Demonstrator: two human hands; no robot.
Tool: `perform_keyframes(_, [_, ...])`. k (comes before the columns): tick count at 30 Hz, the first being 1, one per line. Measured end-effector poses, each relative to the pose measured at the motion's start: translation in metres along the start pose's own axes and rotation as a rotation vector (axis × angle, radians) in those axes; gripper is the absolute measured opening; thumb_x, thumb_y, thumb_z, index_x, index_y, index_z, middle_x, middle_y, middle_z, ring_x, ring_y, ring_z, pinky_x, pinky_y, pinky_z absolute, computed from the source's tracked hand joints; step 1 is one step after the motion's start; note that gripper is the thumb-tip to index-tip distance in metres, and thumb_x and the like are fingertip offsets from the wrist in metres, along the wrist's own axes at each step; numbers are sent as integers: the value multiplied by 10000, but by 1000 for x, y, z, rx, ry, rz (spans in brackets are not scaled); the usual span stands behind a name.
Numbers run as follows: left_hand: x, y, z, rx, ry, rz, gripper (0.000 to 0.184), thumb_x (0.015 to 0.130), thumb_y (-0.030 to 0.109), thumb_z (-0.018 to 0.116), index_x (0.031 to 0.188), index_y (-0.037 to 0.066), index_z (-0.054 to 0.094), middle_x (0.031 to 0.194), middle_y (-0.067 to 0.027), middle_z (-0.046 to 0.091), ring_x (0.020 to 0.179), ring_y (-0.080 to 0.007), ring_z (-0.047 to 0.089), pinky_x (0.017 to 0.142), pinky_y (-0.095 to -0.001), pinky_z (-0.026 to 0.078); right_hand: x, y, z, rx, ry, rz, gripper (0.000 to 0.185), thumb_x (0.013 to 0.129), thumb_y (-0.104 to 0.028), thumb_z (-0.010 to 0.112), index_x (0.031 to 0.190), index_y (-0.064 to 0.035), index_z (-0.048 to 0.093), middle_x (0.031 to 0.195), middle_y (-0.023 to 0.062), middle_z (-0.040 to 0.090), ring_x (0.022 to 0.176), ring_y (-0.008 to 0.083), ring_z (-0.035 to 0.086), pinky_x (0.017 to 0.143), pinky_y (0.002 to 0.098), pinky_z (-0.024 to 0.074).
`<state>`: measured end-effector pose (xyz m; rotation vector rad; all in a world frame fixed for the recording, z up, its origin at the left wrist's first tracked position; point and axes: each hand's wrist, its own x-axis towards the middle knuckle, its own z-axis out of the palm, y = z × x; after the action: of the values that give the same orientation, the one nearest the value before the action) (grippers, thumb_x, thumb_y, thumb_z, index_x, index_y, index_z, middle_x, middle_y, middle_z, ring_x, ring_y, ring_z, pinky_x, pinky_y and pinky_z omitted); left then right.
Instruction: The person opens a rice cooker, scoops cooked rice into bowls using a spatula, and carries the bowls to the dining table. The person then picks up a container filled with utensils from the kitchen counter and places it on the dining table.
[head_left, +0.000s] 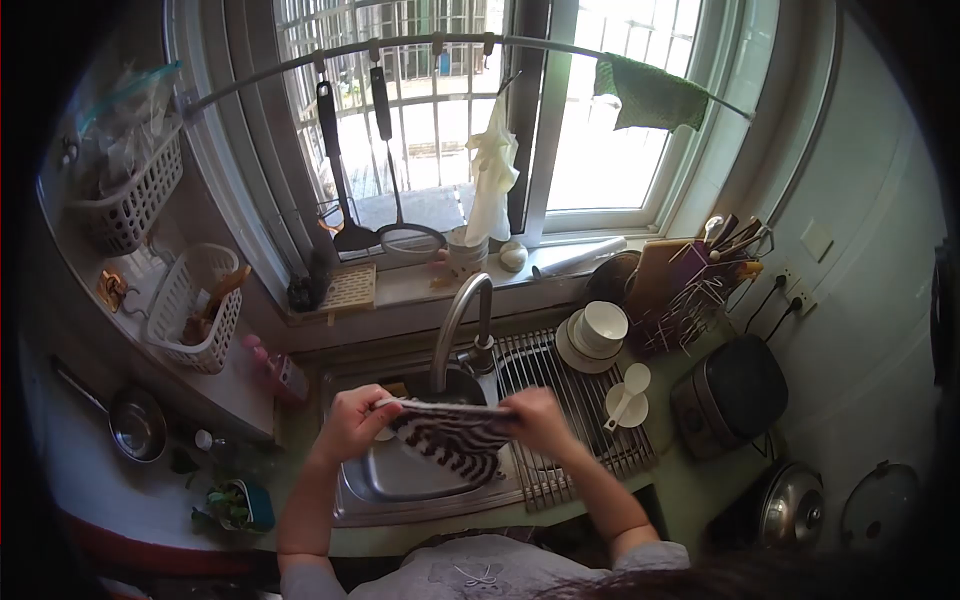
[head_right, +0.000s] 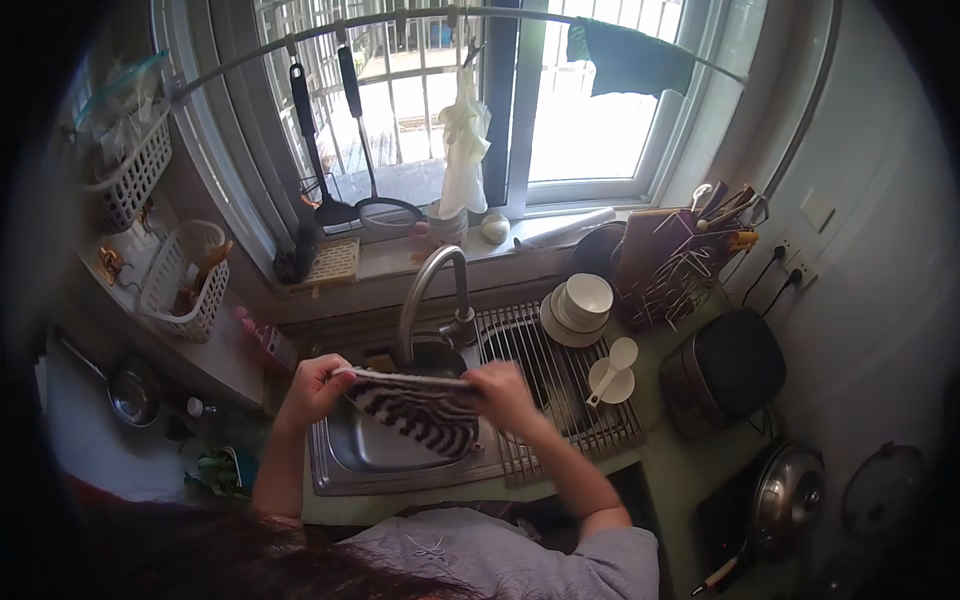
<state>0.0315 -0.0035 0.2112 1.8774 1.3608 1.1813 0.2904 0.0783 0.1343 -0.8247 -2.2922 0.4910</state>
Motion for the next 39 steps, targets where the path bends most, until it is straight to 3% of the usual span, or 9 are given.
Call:
perform_keyframes(13, [114,-5,-50,-882,226,-50,244,853,207,402,970,13,492,895,-73,568,770,-138,562,716,-236,444,214,-2,-97,-525,642,-265,305,678,-290,598,914,-115,512,882,52,504,842,212,483,748,355,355])
perform_keyframes(15, [115,-56,-60,-878,335,-208,279,847,219,402,1005,9,498,908,-73,571,794,-151,556,717,-266,441,219,10,-63,-574,395,-106,356,701,-346,578,958,-110,506,932,69,500,893,233,469,785,362,347])
perform_keyframes(19, [67,-186,-47,-552,190,-473,247,819,254,440,895,54,563,855,-61,583,789,-171,556,690,-288,429,161,18,-9,-32,-85,-224,404,740,-290,546,1090,-104,466,1208,135,361,1120,268,338,896,397,288])
perform_keyframes(21, [34,-189,-18,-575,8,-710,234,823,273,432,830,87,574,806,-57,586,773,-181,557,684,-299,424,115,19,11,-40,231,-304,401,771,-254,501,1141,-118,426,1247,141,318,1163,284,291,950,422,217])
perform_keyframes(25, [-43,-261,61,-1053,-122,-944,273,808,352,436,821,125,587,805,-110,584,809,-208,554,771,-353,415,2,56,86,1036,366,199,505,753,-228,531,1200,-67,360,1293,138,246,1203,283,212,967,333,202])
perform_keyframes(28, [-80,-277,91,-467,-314,-994,286,754,362,485,895,127,565,936,-120,511,932,-244,443,828,-396,343,-87,42,55,-485,-849,275,486,716,-269,556,1156,-115,418,1274,122,278,1192,270,239,928,532,186])
perform_keyframes(30, [-93,-283,110,123,-445,-944,363,700,372,533,969,130,542,1067,-131,437,1054,-279,332,884,-438,271,-148,98,79,-582,-502,234,443,673,-310,575,1071,-140,486,1253,111,303,1163,270,281,875,614,181])
perform_keyframes(32, [-93,-280,135,698,-531,-817,474,645,383,582,1043,132,519,1198,-142,364,1177,-314,222,941,-481,199,-163,91,36,-229,-262,647,397,649,-321,576,999,-141,524,1189,104,377,1099,277,354,868,544,261])
perform_keyframes(39, [-36,-175,221,358,-448,-70,488,668,237,602,1075,33,428,1172,-209,349,1102,-366,304,914,-398,271,-260,127,-34,-562,296,1041,347,642,-256,560,962,-123,543,1094,126,454,1009,296,418,857,416,326])
